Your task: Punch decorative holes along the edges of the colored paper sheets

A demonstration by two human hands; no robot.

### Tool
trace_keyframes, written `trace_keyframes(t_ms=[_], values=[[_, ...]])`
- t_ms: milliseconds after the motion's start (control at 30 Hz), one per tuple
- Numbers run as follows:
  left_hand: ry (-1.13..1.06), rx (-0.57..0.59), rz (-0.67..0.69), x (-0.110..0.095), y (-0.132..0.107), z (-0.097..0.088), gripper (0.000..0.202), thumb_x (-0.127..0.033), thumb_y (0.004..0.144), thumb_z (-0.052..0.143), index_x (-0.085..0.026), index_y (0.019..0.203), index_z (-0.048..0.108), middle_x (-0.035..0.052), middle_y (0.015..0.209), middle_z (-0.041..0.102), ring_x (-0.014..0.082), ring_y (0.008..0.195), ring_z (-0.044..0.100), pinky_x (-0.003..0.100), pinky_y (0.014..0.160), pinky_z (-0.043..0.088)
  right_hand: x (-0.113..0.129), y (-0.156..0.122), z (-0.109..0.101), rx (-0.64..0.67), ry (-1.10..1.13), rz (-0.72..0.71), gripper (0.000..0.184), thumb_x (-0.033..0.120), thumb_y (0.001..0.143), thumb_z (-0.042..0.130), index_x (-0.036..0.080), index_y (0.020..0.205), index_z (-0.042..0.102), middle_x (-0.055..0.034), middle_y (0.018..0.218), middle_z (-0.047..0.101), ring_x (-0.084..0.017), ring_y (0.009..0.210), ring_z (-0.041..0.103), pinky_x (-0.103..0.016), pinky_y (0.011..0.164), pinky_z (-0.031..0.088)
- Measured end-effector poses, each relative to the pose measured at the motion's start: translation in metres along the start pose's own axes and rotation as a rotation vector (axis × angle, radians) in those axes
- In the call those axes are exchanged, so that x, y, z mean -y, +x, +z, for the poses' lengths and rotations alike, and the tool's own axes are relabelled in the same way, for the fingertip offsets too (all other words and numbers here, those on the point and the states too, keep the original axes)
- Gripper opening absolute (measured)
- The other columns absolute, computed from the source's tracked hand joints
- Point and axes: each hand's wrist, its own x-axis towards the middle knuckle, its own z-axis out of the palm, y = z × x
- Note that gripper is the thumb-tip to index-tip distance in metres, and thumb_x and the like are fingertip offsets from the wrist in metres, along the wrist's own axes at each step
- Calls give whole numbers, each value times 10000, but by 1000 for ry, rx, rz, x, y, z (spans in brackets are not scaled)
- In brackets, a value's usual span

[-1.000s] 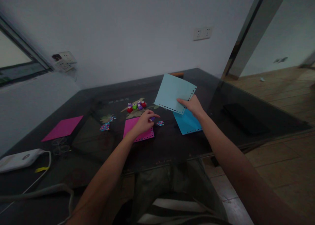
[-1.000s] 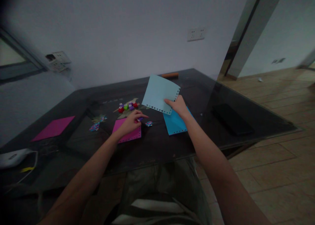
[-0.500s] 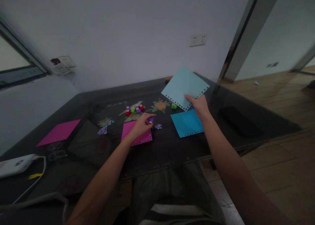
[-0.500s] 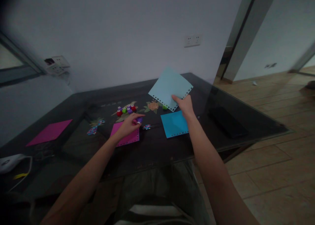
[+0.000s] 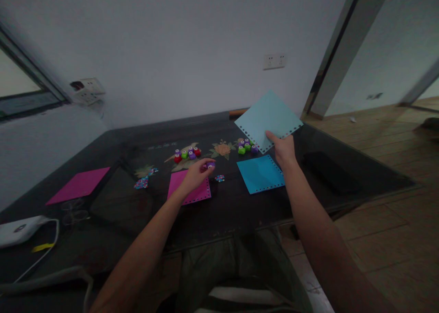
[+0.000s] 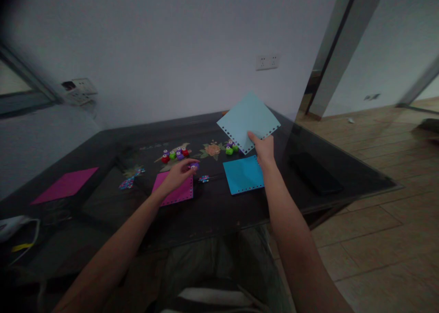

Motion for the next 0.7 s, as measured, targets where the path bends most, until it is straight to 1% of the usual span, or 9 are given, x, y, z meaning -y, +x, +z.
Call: trace_keyframes(t_ms=[133, 233, 367, 467, 567, 700], values=[[-159, 19, -100, -4, 0, -1, 329, -370, 843, 503, -191, 1105, 588, 62, 1075, 625, 148, 729, 636, 277, 671, 496, 2, -1, 1, -7, 27, 12, 411, 297, 562, 737, 140, 918, 603, -113, 992, 678, -267, 981, 625, -449, 855, 505], [-223, 5, -141, -6, 0, 0, 333, -371, 850, 487, -197, 1115, 591, 60, 1065, 626, 140, 722, 633, 257, 641, 492, 4, -2, 2, -16, 31, 22, 408, 295, 552, 742, 145, 906, 604, -101, 970, 683, -264, 954, 633, -453, 849, 507], [-223, -6, -138, -2, 1, 1, 342, -345, 792, 587, -194, 1098, 606, 48, 957, 653, 146, 728, 612, 266, 651, 491, 4, -2, 2, -40, 53, 30, 395, 278, 519, 758, 143, 854, 598, -97, 945, 684, -260, 933, 637, -445, 853, 505], [-242, -9, -112, 2, 2, 2, 366, -283, 747, 642, -187, 1098, 601, 42, 943, 655, 150, 789, 609, 280, 708, 491, 4, -1, 1, -39, 47, 22, 388, 284, 523, 757, 143, 846, 595, -100, 956, 681, -253, 933, 636, -436, 853, 505], [-240, -18, -114, 3, 2, 2, 356, -276, 751, 639, -189, 1094, 604, 46, 970, 652, 150, 804, 608, 289, 723, 495, 2, 0, 0, -30, 20, 14, 401, 301, 537, 754, 147, 874, 598, -97, 975, 680, -250, 949, 631, -433, 852, 506], [-269, -27, -157, 2, 2, 1, 363, -329, 795, 594, -202, 1135, 600, 51, 977, 648, 144, 771, 611, 291, 703, 511, -2, 3, -2, -20, -3, -3, 436, 322, 559, 747, 151, 933, 603, -95, 986, 681, -253, 955, 629, -436, 845, 511]])
